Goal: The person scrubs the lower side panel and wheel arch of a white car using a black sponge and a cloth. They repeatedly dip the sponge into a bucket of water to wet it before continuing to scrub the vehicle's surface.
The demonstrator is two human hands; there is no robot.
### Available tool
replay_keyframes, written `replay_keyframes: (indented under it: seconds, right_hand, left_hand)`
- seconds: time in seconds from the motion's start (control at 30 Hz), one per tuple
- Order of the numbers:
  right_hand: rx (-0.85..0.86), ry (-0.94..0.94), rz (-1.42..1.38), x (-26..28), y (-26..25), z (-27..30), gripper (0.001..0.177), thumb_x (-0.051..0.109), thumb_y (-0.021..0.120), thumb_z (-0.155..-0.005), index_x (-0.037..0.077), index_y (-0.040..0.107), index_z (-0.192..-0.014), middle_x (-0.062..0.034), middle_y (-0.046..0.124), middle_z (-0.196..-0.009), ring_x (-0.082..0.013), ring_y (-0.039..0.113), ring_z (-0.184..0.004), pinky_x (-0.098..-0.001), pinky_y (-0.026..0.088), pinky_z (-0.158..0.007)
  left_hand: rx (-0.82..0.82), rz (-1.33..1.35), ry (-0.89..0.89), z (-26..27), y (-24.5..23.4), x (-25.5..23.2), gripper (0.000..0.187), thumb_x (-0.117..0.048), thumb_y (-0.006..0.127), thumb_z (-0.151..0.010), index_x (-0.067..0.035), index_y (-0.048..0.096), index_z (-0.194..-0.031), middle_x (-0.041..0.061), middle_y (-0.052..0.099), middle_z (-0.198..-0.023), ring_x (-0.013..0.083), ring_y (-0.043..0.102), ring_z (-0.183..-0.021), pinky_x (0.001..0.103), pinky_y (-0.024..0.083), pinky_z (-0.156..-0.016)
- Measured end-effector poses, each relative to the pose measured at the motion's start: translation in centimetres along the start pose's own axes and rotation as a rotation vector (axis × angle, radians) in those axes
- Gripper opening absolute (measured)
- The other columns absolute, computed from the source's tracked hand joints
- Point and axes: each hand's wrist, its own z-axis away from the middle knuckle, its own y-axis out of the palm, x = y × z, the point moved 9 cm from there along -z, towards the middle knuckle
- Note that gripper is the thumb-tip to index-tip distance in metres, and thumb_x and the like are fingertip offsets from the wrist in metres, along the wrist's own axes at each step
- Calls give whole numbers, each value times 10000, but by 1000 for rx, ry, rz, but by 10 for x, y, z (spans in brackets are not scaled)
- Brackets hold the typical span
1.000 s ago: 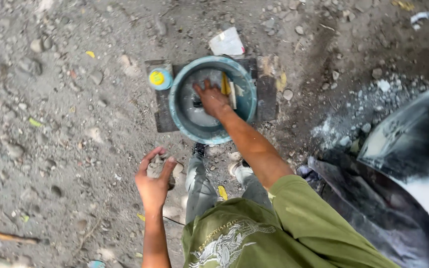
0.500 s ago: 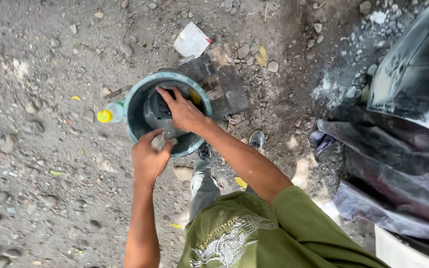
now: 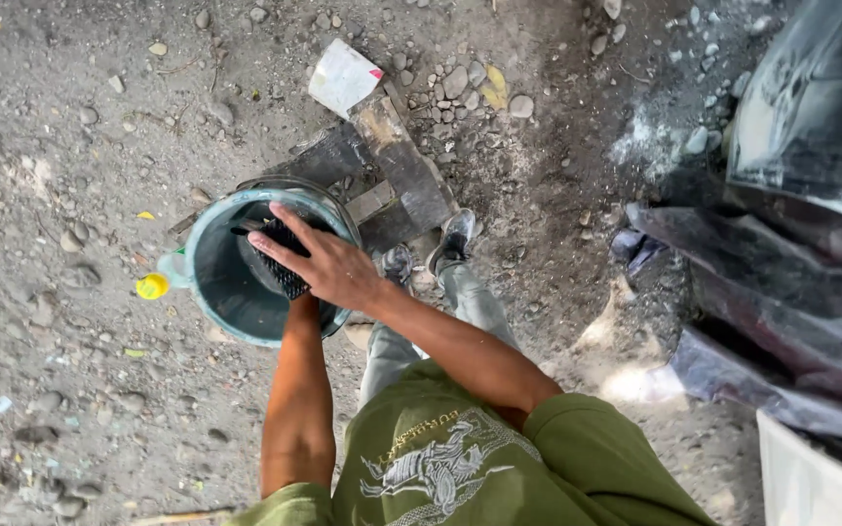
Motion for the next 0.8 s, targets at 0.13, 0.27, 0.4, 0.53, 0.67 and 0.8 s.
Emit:
replay_keyframes:
  seconds: [0.13, 0.27, 0.4, 0.53, 0.67, 0.8]
  right_hand:
    - [14, 0, -13, -15, 6, 2, 891, -88, 634, -936, 295, 284, -1660, -189, 238, -1728, -333, 617, -1327, -443, 575, -1107]
    - [-2, 49, -107, -17, 2, 8, 901, -64, 696, -879, 269, 329, -1631, -207, 259, -1700, -388, 533, -1428, -431, 552, -1125]
    - [-29, 35, -194, -19, -16, 0, 923, 55, 812, -860, 215, 321, -1625, -218, 252, -1676, -431, 413, -1506, -458, 529, -1163]
    - [-40, 65, -175, -35, 15, 1, 876, 165, 830, -943, 207, 270, -1616, -271, 234, -1639, -460, 424, -1465, -336, 567, -1007]
    - [-102, 57, -193, -33, 4, -5, 775, 70, 713, -1068, 208, 235, -1661, -192, 263, -1690, -390, 473, -1492, -353, 549, -1064]
    - [-42, 341, -461, -49, -11, -10, 695, 16, 629, -1062, 148, 292, -1656, -186, 332, -1686, -372, 528, -1471, -404, 540, -1131]
  left_hand:
    - [-76, 108, -74, -20, 3, 16, 482, -416, 674, -896, -14, 737, -1153, 276, 718, -1121, 443, 690, -1077, 502, 555, -930]
    - [-139, 205, -182, -24, 38, 9, 496, -447, 658, -917, -20, 727, -1158, 274, 716, -1113, 448, 687, -1069, 516, 554, -914]
    - [-189, 188, -242, 99, -103, 8, 546, -462, 759, -841, 15, 724, -1104, 321, 688, -1082, 488, 652, -1061, 529, 530, -916]
    - [-234, 303, -96, 122, -134, 26, 509, -406, 718, -854, 15, 716, -1141, 323, 707, -1037, 485, 680, -1045, 514, 540, -934]
    - [-106, 444, -7, 129, -142, 46, 557, -373, 755, -805, 11, 694, -1205, 297, 718, -983, 431, 714, -981, 479, 543, -899]
    - [129, 514, -21, 133, -140, 41, 599, -350, 737, -792, -14, 659, -1281, 242, 731, -748, 340, 756, -773, 434, 561, -819]
